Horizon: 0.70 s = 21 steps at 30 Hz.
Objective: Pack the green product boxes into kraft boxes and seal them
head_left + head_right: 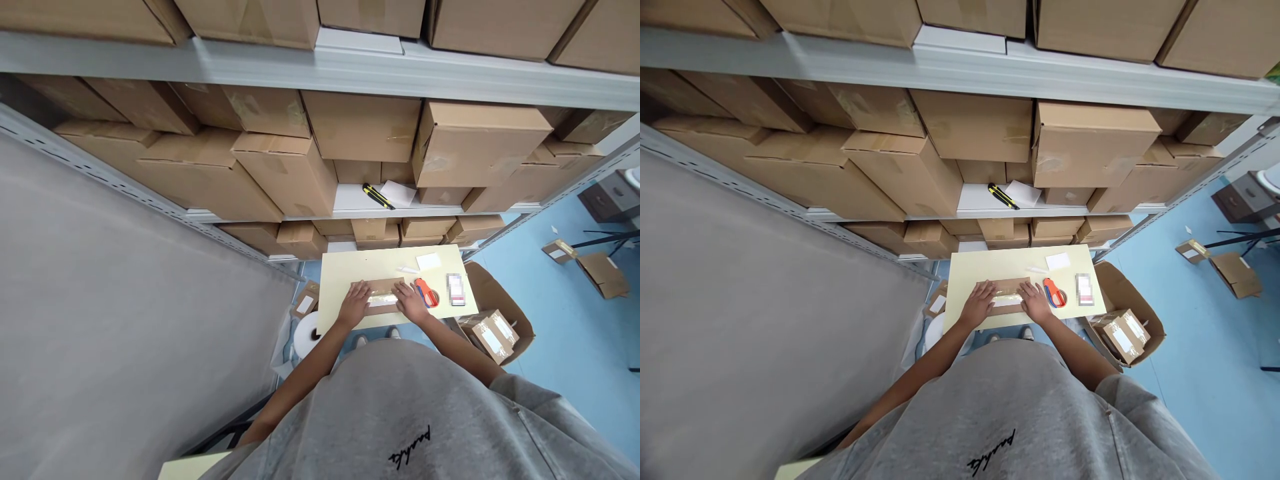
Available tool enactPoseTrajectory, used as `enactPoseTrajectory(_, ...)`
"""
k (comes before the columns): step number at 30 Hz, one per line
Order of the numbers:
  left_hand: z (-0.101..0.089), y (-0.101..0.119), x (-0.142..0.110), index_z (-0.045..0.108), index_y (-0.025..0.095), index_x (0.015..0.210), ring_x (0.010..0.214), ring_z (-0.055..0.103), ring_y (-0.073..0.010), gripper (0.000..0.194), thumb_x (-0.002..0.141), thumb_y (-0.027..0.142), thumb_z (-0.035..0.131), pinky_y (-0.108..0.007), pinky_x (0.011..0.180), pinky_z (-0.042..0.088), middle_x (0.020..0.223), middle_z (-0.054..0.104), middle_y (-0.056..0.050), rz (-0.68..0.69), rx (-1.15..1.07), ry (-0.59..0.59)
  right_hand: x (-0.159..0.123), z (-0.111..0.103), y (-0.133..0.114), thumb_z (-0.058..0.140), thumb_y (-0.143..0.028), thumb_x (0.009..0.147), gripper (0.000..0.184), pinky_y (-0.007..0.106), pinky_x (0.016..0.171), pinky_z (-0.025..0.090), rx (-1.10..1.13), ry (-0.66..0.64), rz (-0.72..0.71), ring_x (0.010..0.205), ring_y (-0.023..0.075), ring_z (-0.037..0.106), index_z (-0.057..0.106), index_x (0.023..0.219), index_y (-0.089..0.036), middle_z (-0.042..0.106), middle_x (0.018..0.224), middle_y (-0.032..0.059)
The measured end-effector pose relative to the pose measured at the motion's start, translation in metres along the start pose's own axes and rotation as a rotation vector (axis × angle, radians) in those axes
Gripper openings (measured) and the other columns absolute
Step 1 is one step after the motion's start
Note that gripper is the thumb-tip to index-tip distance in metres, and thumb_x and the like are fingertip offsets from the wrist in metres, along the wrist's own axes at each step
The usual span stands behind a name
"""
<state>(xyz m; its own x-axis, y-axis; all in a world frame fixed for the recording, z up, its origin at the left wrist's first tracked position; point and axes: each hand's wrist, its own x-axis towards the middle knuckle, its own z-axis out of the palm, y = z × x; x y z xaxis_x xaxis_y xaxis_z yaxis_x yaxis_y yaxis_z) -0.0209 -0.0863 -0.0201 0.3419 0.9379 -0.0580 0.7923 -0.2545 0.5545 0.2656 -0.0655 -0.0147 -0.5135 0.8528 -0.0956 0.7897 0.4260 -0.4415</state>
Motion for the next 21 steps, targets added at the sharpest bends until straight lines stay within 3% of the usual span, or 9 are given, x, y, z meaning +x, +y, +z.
enactPoseTrajectory(3,0.019,-0.004,-0.008,0.053,0.025,0.167,0.169,0.033,-0.0287,0.061,0.106,0.025,0.052,-0.052,0.140,0.025,0.178,0.044,-0.009,0.022,0.058,0.012,-0.011,0.014,0.003,0.049,-0.027,0.109,0.061,0.062,0.136,0.024,-0.108,-0.044,-0.003,0.168,0.0318,0.034,0.049,0.170,-0.027,0.041,0.179,0.0109)
enactPoseTrajectory(6,0.034,-0.008,-0.015,0.049,0.029,0.170,0.172,0.026,-0.0305,0.061,0.110,0.030,0.049,-0.054,0.140,0.024,0.183,0.034,-0.008,0.069,0.168,0.065,-0.016,0.022,0.002,0.041,-0.035,0.115,0.063,0.062,0.137,0.019,-0.242,-0.069,-0.001,0.171,0.0308,0.026,0.036,0.177,-0.026,0.031,0.183,0.0090)
enactPoseTrajectory(11,0.042,-0.008,-0.018,0.044,0.028,0.174,0.173,0.022,-0.0319,0.061,0.113,0.035,0.044,-0.058,0.140,0.021,0.185,0.026,-0.008,0.110,0.243,0.106,-0.017,0.025,-0.005,0.041,-0.046,0.117,0.062,0.062,0.138,0.015,-0.271,-0.053,-0.064,0.173,0.0329,0.021,0.034,0.177,-0.032,0.022,0.186,0.0053)
enactPoseTrajectory(18,0.048,-0.003,-0.017,0.039,0.021,0.175,0.172,0.024,-0.0334,0.064,0.114,0.039,0.040,-0.059,0.140,0.020,0.183,0.030,-0.010,0.126,0.256,0.068,-0.015,0.023,-0.008,0.049,-0.043,0.114,0.056,0.063,0.136,0.019,-0.181,-0.023,-0.051,0.169,0.0353,0.028,0.050,0.169,-0.035,0.032,0.184,0.0066)
enactPoseTrajectory(21,0.046,-0.003,-0.016,0.042,0.021,0.174,0.172,0.024,-0.0338,0.063,0.115,0.040,0.040,-0.058,0.140,0.021,0.183,0.030,-0.010,0.131,0.261,0.061,-0.015,0.020,0.002,0.048,-0.036,0.112,0.048,0.055,0.131,0.033,-0.036,0.092,0.096,0.158,0.0338,0.046,0.064,0.157,-0.028,0.052,0.172,0.0125)
